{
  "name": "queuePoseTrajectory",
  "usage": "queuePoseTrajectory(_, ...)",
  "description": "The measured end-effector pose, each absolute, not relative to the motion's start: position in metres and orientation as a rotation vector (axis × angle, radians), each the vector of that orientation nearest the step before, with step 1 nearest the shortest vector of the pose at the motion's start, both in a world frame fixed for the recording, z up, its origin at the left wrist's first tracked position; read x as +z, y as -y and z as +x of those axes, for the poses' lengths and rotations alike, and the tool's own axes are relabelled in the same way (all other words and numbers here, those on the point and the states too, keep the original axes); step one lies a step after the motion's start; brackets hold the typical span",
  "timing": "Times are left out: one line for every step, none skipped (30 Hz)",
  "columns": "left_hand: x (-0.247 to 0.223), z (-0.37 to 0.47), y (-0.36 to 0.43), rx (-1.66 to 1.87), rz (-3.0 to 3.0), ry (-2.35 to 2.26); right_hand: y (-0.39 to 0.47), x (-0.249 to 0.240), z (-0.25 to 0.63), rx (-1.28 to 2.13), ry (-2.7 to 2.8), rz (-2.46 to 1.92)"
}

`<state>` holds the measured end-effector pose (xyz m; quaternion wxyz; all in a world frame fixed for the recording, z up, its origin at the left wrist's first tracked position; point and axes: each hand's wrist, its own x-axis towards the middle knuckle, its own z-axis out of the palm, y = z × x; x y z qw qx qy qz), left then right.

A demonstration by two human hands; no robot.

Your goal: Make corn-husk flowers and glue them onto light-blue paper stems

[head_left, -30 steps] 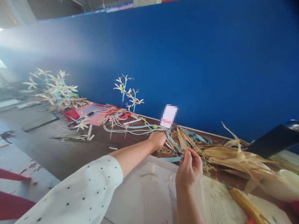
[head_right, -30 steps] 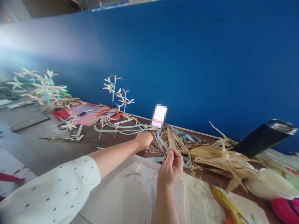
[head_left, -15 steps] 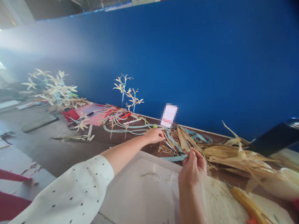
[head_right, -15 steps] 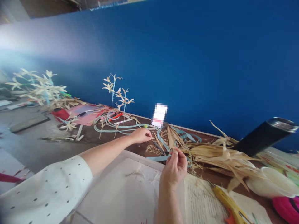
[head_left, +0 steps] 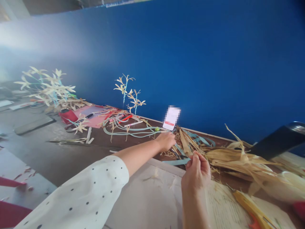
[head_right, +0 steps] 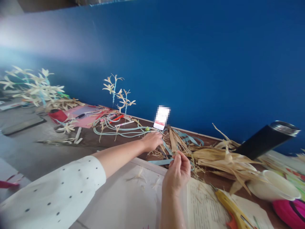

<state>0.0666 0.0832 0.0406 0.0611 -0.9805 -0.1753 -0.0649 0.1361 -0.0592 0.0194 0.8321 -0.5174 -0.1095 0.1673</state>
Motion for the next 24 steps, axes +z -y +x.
queuePoseTrajectory(0.039, 0.071, -0.084, -0.175, -2.935, 0.456, 0.060, 0.020, 0.136, 0.361, 0.234, -1.093)
queuePoseTrajectory(0.038, 0.075, -0.086, -0.157, -2.909, 0.395, 0.060, 0.020, 0.135, 0.366, 0.234, -1.091)
queuePoseTrajectory(0.036, 0.078, -0.088, -0.136, -2.888, 0.352, 0.060, 0.021, 0.135, 0.369, 0.233, -1.092)
queuePoseTrajectory(0.036, 0.080, -0.090, -0.114, -2.872, 0.325, 0.060, 0.021, 0.134, 0.371, 0.232, -1.095)
queuePoseTrajectory(0.036, 0.082, -0.092, -0.094, -2.859, 0.310, 0.060, 0.021, 0.134, 0.372, 0.232, -1.098)
queuePoseTrajectory(0.036, 0.082, -0.095, -0.080, -2.849, 0.312, 0.060, 0.021, 0.134, 0.372, 0.232, -1.100)
queuePoseTrajectory(0.037, 0.082, -0.097, -0.071, -2.843, 0.329, 0.060, 0.021, 0.134, 0.373, 0.233, -1.099)
queuePoseTrajectory(0.039, 0.080, -0.099, -0.068, -2.840, 0.362, 0.060, 0.021, 0.134, 0.375, 0.235, -1.095)
queuePoseTrajectory(0.042, 0.078, -0.102, -0.069, -2.839, 0.407, 0.060, 0.021, 0.134, 0.377, 0.237, -1.089)
queuePoseTrajectory(0.045, 0.075, -0.104, -0.072, -2.841, 0.464, 0.060, 0.020, 0.134, 0.378, 0.241, -1.085)
queuePoseTrajectory(0.048, 0.071, -0.106, -0.075, -2.841, 0.520, 0.060, 0.020, 0.134, 0.380, 0.247, -1.082)
queuePoseTrajectory(0.052, 0.067, -0.108, -0.080, -2.843, 0.564, 0.060, 0.020, 0.133, 0.379, 0.254, -1.083)
queuePoseTrajectory(0.056, 0.063, -0.110, -0.076, -2.850, 0.593, 0.060, 0.020, 0.133, 0.377, 0.264, -1.088)
queuePoseTrajectory(0.060, 0.059, -0.112, -0.074, -2.858, 0.613, 0.060, 0.020, 0.133, 0.372, 0.271, -1.096)
queuePoseTrajectory(0.065, 0.055, -0.114, -0.084, -2.865, 0.622, 0.060, 0.020, 0.133, 0.371, 0.277, -1.105)
queuePoseTrajectory(0.069, 0.052, -0.115, -0.105, -2.866, 0.625, 0.060, 0.020, 0.133, 0.371, 0.279, -1.113)
queuePoseTrajectory(0.073, 0.050, -0.116, -0.124, -2.861, 0.635, 0.060, 0.019, 0.133, 0.370, 0.279, -1.118)
queuePoseTrajectory(0.077, 0.048, -0.117, -0.143, -2.854, 0.644, 0.060, 0.019, 0.133, 0.370, 0.277, -1.121)
queuePoseTrajectory(0.081, 0.047, -0.118, -0.160, -2.846, 0.656, 0.060, 0.019, 0.133, 0.371, 0.277, -1.123)
queuePoseTrajectory(0.085, 0.047, -0.119, -0.169, -2.841, 0.669, 0.060, 0.018, 0.133, 0.371, 0.280, -1.125)
queuePoseTrajectory(0.088, 0.046, -0.120, -0.174, -2.840, 0.681, 0.060, 0.018, 0.133, 0.369, 0.286, -1.126)
queuePoseTrajectory(0.091, 0.046, -0.120, -0.175, -2.841, 0.694, 0.059, 0.017, 0.134, 0.369, 0.292, -1.128)
queuePoseTrajectory(0.094, 0.045, -0.121, -0.173, -2.846, 0.709, 0.059, 0.017, 0.134, 0.368, 0.298, -1.130)
queuePoseTrajectory(0.096, 0.044, -0.122, -0.171, -2.854, 0.725, 0.059, 0.016, 0.134, 0.365, 0.299, -1.133)
